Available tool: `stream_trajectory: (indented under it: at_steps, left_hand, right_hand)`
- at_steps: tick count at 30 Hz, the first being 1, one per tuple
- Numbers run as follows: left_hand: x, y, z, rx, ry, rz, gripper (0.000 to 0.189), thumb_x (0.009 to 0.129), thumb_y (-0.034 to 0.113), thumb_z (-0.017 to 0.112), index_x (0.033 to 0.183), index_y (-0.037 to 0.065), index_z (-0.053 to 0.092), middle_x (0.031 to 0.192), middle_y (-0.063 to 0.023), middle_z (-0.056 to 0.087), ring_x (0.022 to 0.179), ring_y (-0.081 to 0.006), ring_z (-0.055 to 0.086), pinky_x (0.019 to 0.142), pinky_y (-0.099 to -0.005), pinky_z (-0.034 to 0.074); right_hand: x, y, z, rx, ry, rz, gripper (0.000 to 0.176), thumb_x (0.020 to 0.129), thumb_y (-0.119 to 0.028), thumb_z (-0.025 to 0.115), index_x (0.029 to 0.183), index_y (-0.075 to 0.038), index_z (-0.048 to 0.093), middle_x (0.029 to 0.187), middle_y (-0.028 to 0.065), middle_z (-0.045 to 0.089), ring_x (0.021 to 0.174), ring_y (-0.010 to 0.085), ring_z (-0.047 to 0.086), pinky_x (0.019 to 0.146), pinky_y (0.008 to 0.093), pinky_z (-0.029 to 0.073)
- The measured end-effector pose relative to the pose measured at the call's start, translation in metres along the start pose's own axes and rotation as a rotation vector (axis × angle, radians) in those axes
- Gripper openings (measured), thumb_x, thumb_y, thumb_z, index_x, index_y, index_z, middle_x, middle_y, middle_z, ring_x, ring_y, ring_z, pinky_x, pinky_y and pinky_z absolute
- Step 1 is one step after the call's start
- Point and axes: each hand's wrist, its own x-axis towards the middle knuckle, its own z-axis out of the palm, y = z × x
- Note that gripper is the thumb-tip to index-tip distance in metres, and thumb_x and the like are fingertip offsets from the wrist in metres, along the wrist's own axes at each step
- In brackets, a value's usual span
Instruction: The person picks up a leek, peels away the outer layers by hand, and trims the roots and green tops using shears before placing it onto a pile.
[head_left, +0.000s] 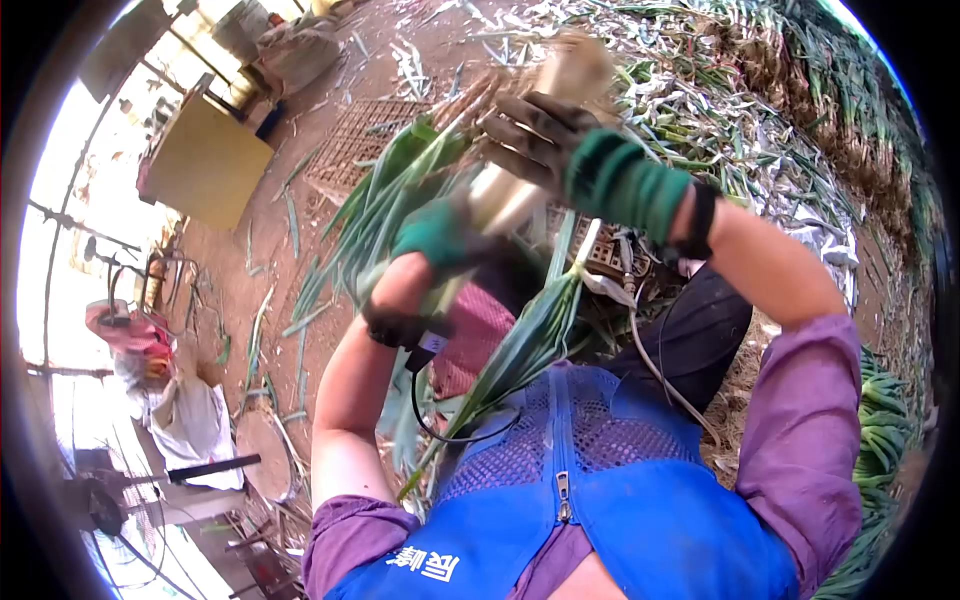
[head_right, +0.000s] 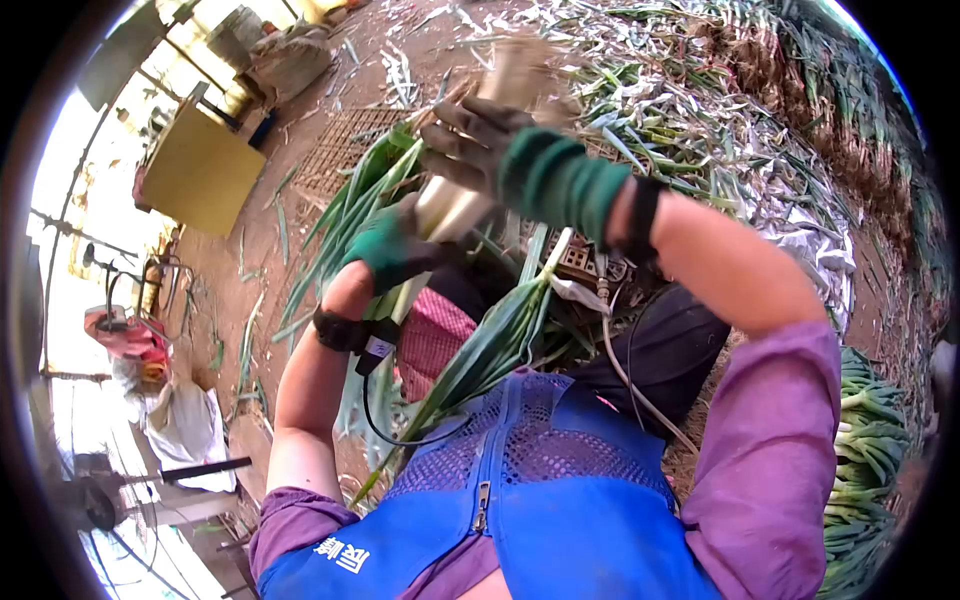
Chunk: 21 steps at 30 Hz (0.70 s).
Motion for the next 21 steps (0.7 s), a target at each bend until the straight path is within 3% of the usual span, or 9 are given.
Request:
stream_trajectory:
  at_steps: [1,3,5,7,9,11,15,18,21]
  left_hand:
    - [-0.005,0.01,0.004,0.136,0.009,0.039,0.059,0.071,0.039,0.078,0.118,0.007,0.06,0.1,-0.0178,0.07,0.091,-0.0317,0.068,0.081,-0.0395,0.053]
    - [-0.003,0.001,0.015,0.132,0.081,0.086,0.057,0.072,0.042,0.077,0.116,0.009,0.059,0.097,-0.0198,0.068,0.091,-0.0358,0.067,0.08,-0.0428,0.052]
    - [-0.015,0.005,0.021,0.102,0.119,0.055,0.065,0.072,0.043,0.08,0.119,0.006,0.055,0.101,-0.0207,0.066,0.095,-0.0393,0.065,0.081,-0.0458,0.051]
    - [-0.028,-0.003,0.044,0.068,0.441,0.29,0.073,0.071,0.04,0.081,0.127,0.005,0.051,0.114,-0.0216,0.063,0.103,-0.0409,0.062,0.087,-0.0459,0.05]
    - [-0.048,-0.002,0.054,0.149,0.567,0.346,0.076,0.071,0.032,0.08,0.135,0.008,0.047,0.125,-0.019,0.058,0.112,-0.0386,0.059,0.094,-0.0462,0.048]
    - [-0.069,-0.002,0.065,0.211,0.761,0.453,0.073,0.07,0.03,0.08,0.133,0.01,0.05,0.126,-0.0169,0.058,0.114,-0.037,0.058,0.097,-0.0464,0.047]
    - [-0.114,-0.041,0.076,0.19,0.553,0.529,0.062,0.072,0.021,0.079,0.128,0.009,0.056,0.128,-0.0179,0.057,0.115,-0.0364,0.058,0.1,-0.0464,0.047]
    - [-0.119,-0.056,0.052,0.102,0.697,0.331,0.064,0.073,0.018,0.08,0.131,0.007,0.054,0.13,-0.0202,0.056,0.117,-0.0384,0.057,0.102,-0.0482,0.046]
    - [-0.103,-0.041,0.035,0.321,0.719,0.35,0.097,0.069,0.045,0.084,0.146,0.005,0.039,0.144,-0.0247,0.042,0.132,-0.0434,0.042,0.111,-0.0542,0.033]
  right_hand:
    - [0.011,0.002,0.003,-0.031,-0.113,-0.06,0.073,0.082,-0.021,0.066,0.148,-0.008,0.038,0.14,0.013,0.052,0.137,0.0289,0.043,0.121,0.0439,0.026]
    - [0.032,0.001,-0.006,0.162,-0.657,-0.058,0.066,0.084,-0.02,0.065,0.146,-0.012,0.042,0.127,0.0106,0.061,0.123,0.028,0.057,0.115,0.0446,0.035]
    - [0.018,-0.003,0.004,0.218,-0.539,-0.022,0.065,0.083,-0.019,0.067,0.144,-0.013,0.045,0.124,0.0095,0.063,0.117,0.0268,0.061,0.108,0.0434,0.042]
    - [0.001,-0.004,0.012,0.196,-0.395,0.004,0.061,0.083,-0.018,0.065,0.141,-0.013,0.047,0.121,0.0084,0.063,0.112,0.0259,0.062,0.101,0.0425,0.046]
    - [-0.019,-0.004,0.014,0.213,-0.281,0.015,0.059,0.082,-0.015,0.065,0.138,-0.011,0.048,0.118,0.0104,0.062,0.111,0.0286,0.061,0.101,0.0451,0.044]
    - [-0.039,-0.007,0.009,0.181,-0.348,0.055,0.06,0.081,-0.016,0.066,0.137,-0.01,0.048,0.119,0.0121,0.061,0.111,0.0313,0.06,0.101,0.0466,0.043]
    - [-0.073,-0.006,0.003,0.334,-0.444,0.157,0.064,0.08,-0.013,0.064,0.141,-0.01,0.046,0.12,0.0141,0.06,0.111,0.0335,0.059,0.102,0.049,0.04]
    - [-0.079,0.004,-0.016,0.126,-0.294,0.113,0.057,0.085,-0.018,0.06,0.14,-0.007,0.046,0.115,0.0126,0.062,0.108,0.0286,0.06,0.101,0.0439,0.041]
    - [-0.074,0.027,-0.037,-0.021,-0.214,0.07,0.059,0.083,-0.022,0.064,0.139,-0.013,0.048,0.116,0.0117,0.061,0.108,0.027,0.06,0.101,0.0422,0.041]
